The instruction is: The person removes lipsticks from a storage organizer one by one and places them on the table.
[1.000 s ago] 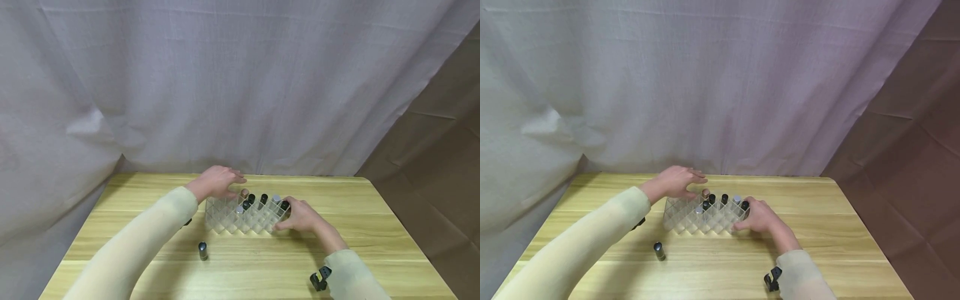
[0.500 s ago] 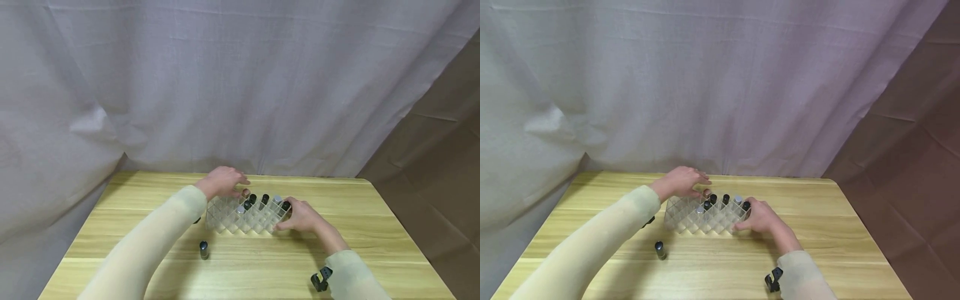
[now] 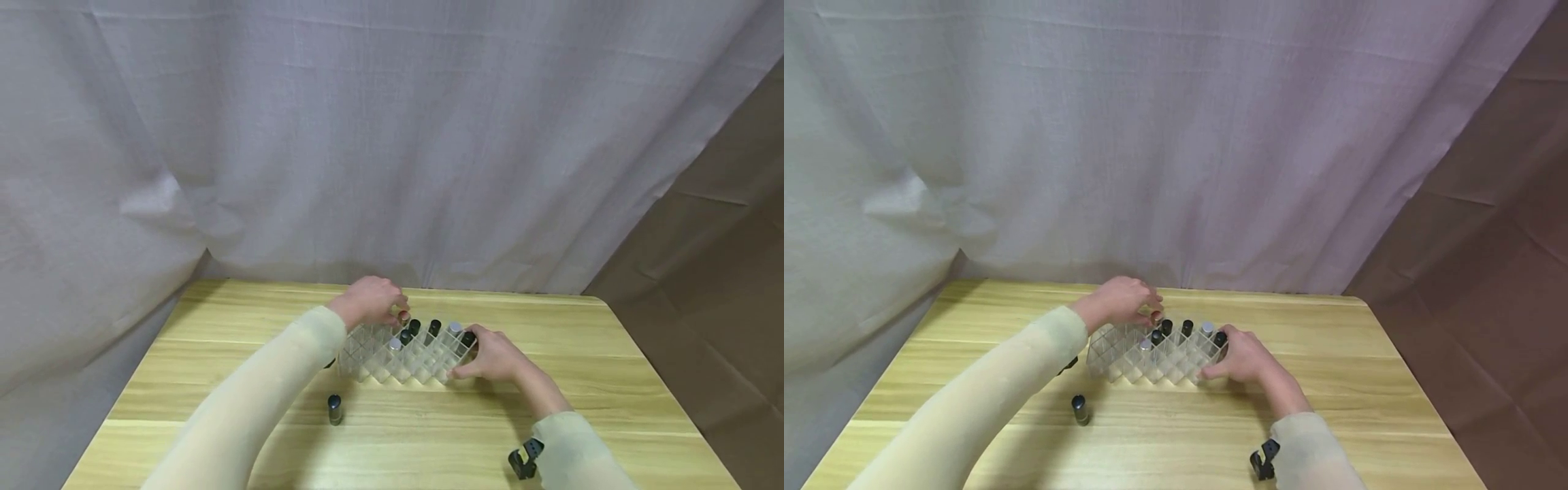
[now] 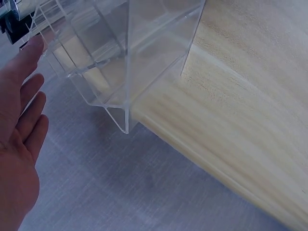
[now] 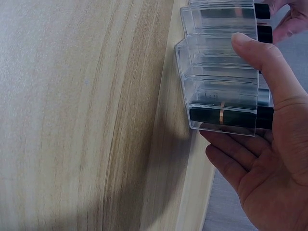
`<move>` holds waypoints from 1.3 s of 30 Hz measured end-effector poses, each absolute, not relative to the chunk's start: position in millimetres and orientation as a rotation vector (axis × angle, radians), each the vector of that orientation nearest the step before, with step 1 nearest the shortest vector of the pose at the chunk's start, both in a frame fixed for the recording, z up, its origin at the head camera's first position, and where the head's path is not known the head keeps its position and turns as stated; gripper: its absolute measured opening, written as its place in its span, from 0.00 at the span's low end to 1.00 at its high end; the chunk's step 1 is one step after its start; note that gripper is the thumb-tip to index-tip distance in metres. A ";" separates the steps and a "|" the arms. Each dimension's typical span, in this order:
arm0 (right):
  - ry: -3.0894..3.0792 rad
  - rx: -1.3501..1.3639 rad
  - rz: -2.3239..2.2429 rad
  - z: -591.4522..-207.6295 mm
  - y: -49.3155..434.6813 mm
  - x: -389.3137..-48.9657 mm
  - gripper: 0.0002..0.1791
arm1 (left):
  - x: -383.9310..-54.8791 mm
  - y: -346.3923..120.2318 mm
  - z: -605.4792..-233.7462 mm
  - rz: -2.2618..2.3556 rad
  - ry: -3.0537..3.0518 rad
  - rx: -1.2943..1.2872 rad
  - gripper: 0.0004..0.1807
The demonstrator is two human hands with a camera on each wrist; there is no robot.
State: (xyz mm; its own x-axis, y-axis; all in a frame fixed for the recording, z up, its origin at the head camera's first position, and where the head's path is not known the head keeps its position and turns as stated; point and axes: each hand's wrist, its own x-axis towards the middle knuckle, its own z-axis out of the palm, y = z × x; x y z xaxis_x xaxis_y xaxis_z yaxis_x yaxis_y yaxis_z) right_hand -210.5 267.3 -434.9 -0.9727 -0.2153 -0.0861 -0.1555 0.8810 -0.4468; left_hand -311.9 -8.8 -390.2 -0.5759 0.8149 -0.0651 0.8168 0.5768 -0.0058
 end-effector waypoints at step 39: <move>2.913 -0.365 -0.688 -435.0 274.7 -227.5 0.50 | -321.9 -19.7 -353.7 0.139 2.806 1.492 0.04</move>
State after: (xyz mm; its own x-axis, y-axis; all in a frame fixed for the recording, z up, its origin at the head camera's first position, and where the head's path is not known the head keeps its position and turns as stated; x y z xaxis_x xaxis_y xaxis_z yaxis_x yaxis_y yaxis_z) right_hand -227.5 274.7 -435.0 -0.9628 -0.2618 -0.0669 -0.2042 0.8672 -0.4542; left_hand -321.9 -19.7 -353.7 -0.5593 0.8255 0.0761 0.8290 0.5563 0.0581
